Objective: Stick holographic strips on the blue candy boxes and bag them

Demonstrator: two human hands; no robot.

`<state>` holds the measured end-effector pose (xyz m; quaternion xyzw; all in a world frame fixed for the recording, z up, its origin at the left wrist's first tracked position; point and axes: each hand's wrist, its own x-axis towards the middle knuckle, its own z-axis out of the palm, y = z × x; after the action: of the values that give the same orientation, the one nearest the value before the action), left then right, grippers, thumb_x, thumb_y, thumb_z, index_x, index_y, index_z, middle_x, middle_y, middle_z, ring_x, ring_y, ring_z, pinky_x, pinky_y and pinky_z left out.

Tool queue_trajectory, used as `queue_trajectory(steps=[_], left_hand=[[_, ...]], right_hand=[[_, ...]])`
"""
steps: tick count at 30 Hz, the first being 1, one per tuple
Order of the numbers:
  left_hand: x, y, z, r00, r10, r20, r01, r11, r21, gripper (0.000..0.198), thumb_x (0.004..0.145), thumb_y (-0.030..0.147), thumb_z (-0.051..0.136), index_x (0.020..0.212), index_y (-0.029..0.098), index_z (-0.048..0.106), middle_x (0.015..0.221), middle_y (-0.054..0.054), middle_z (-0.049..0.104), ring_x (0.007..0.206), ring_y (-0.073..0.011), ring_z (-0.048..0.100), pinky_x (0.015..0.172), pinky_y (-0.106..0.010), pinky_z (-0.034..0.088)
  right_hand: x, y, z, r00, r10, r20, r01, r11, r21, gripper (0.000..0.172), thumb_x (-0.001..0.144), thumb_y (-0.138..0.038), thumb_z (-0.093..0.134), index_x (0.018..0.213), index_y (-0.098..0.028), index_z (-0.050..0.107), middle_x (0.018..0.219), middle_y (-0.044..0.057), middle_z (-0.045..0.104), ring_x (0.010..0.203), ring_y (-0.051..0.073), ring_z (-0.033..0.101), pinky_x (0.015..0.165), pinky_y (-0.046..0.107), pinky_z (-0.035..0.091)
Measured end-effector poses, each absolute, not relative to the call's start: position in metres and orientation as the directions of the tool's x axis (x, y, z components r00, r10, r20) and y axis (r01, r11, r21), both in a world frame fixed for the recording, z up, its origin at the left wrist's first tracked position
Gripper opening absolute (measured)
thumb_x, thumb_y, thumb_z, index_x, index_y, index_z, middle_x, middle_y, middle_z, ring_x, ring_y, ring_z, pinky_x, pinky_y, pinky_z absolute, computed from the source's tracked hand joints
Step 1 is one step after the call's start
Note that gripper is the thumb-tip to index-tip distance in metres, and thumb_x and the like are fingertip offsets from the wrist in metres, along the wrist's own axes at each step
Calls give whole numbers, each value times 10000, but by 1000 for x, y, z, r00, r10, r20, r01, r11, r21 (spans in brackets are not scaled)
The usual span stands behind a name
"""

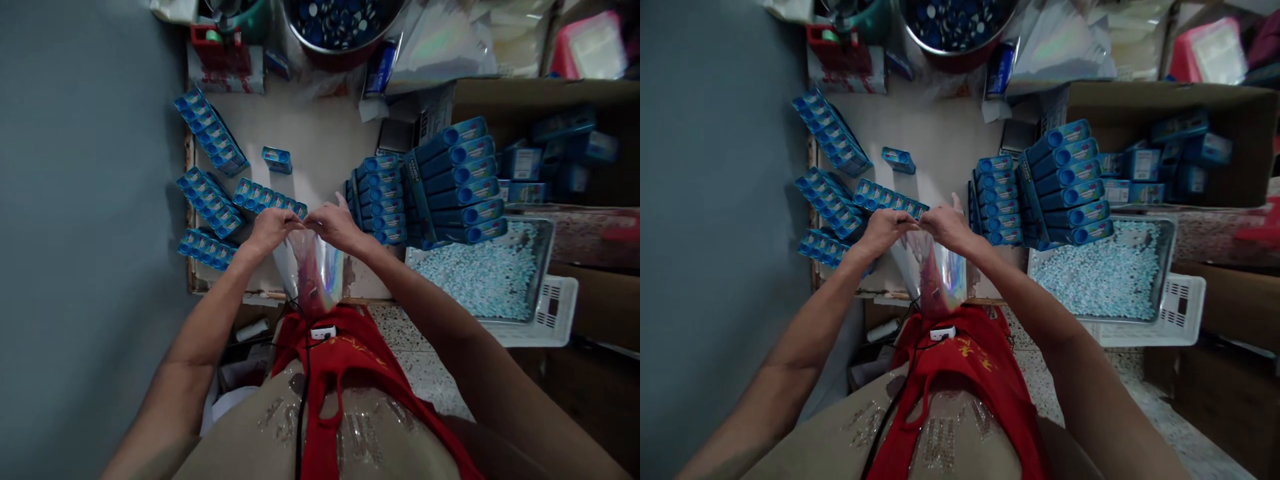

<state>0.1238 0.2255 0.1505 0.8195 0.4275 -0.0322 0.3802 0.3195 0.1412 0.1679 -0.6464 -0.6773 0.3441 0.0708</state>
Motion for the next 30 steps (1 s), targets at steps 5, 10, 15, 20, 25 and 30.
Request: queue_trajectory(steps=[5, 10, 15, 20, 25, 30], left_hand=[[117, 225, 151, 705, 637, -313, 681, -482, 552, 155, 887, 361, 768, 938, 248, 860, 937, -77, 827, 901, -247, 741, 802, -318, 489], [114, 224, 145, 709, 604, -364, 685, -468, 558, 198, 917, 374, 703, 846, 252, 842, 819, -61, 801, 821, -232, 728, 702, -295, 451], [105, 227, 143, 677, 659, -328, 634, -294, 715, 144, 814, 366, 812, 874, 235, 811, 813, -33, 789, 763, -203, 699, 712, -279, 461], [93, 215, 143, 631, 728, -267, 566, -196, 801, 247, 806, 274, 795, 1039, 211, 743, 789, 10, 735, 701, -157, 633, 707, -259, 460], [88, 210, 140, 591, 762, -265, 558, -150, 816, 169, 808, 323, 800, 906, 198, 744, 741, 12, 707, 684, -144, 600, 680, -257, 440], [83, 213, 141, 506, 777, -375, 588, 7, 809, 183, 773, 370, 818, 753, 191, 784, 732, -25, 756, 690, -161, 644, 673, -273, 457]], right_hand=[[320, 145, 161, -91, 902, -422, 821, -172, -545, 253, 1019, -280, 569, 1020, -259, 821, 993, 44, 799, 1066, 257, 670, 1252, 622, 165], [313, 142, 154, -151, 925, -349, 802, -91, -590, 239, 1009, -295, 576, 1066, -298, 809, 1061, 26, 802, 1092, 259, 652, 1254, 639, 120], [307, 144, 148, -122, 918, -377, 799, -135, -586, 294, 1004, -233, 511, 1004, -271, 803, 965, 17, 787, 1008, 232, 670, 1253, 602, 133], [311, 145, 144, -94, 898, -430, 771, -208, -602, 267, 969, -209, 518, 972, -247, 782, 942, 21, 783, 973, 228, 680, 1238, 605, 165], [308, 146, 147, -127, 893, -431, 770, -185, -611, 267, 969, -205, 511, 963, -245, 775, 944, 23, 787, 978, 230, 686, 1242, 619, 149], [305, 145, 147, -156, 892, -425, 763, -165, -626, 234, 973, -247, 548, 980, -253, 782, 972, 35, 796, 1003, 246, 691, 1245, 642, 127]])
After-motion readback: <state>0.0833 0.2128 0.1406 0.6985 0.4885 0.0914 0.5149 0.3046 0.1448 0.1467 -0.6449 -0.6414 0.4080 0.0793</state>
